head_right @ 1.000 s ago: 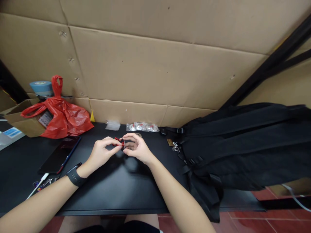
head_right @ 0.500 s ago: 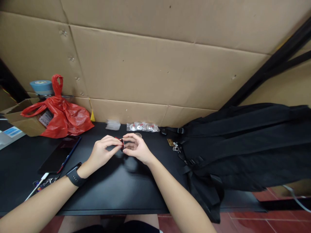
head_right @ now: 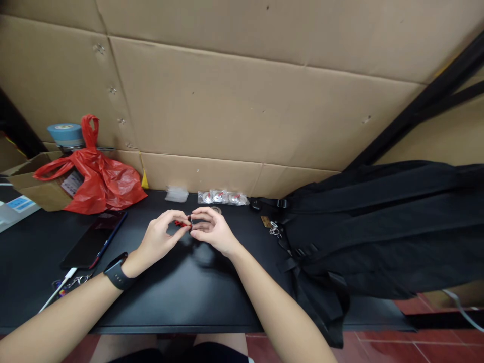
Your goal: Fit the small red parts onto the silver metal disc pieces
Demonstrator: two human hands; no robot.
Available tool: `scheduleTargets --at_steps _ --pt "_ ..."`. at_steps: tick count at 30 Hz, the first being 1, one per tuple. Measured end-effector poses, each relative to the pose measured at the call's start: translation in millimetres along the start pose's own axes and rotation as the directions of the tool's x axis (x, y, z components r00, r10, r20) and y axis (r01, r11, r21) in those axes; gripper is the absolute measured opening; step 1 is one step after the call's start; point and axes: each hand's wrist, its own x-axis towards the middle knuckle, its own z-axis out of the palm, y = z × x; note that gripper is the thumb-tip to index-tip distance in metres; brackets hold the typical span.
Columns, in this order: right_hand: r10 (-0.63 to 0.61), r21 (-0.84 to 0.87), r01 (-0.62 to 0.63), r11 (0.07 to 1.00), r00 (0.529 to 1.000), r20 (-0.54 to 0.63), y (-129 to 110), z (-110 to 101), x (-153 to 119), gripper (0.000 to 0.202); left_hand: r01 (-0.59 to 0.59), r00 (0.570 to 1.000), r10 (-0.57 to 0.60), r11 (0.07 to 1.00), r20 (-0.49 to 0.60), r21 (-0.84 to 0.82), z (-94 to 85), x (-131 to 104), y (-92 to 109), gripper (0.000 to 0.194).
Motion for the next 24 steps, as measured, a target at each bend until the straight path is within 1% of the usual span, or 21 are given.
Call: scheduleTargets --at_steps 5,9,13,17,21,24 --pt "0.006 0.021 -0.006 1.0 1.0 -0.004 1.3 1.6 0.5 0.056 -0.027 1.0 0.027 0.999 -0.009 0.037 1.4 -0.3 0.7 0.009" --pt "0.01 0.054 -0.009 0.999 1.0 -0.006 0.9 2.6 0.2 0.054 -0.051 0.998 0.05 0.998 -0.042 -0.022 3.3 -2.4 0.7 0.01" --pt "0.005 0.072 -0.005 0.997 1.0 -0.007 0.6 2.4 0.1 0.051 -0.081 0.996 0.078 0.995 -0.048 -0.062 2.9 -2.8 0.7 0.006" --pt "-0.007 0.07 0.009 0.998 1.0 -0.017 0.2 1.7 0.4 0.049 -0.129 0.991 0.126 0.987 -0.034 -0.096 1.0 -0.7 0.0 0.012" --pt "-0.013 0.064 0.014 0.998 1.0 -0.015 -1.3 1.9 0.3 0.047 -0.147 0.989 0.145 0.985 -0.036 -0.085 0.1 -0.4 -0.9 0.013" --pt "-0.003 0.075 0.003 0.997 1.0 -0.002 -1.7 1.8 0.0 0.046 -0.129 0.991 0.127 0.99 -0.033 -0.05 -0.2 -1.3 -1.3 0.012"
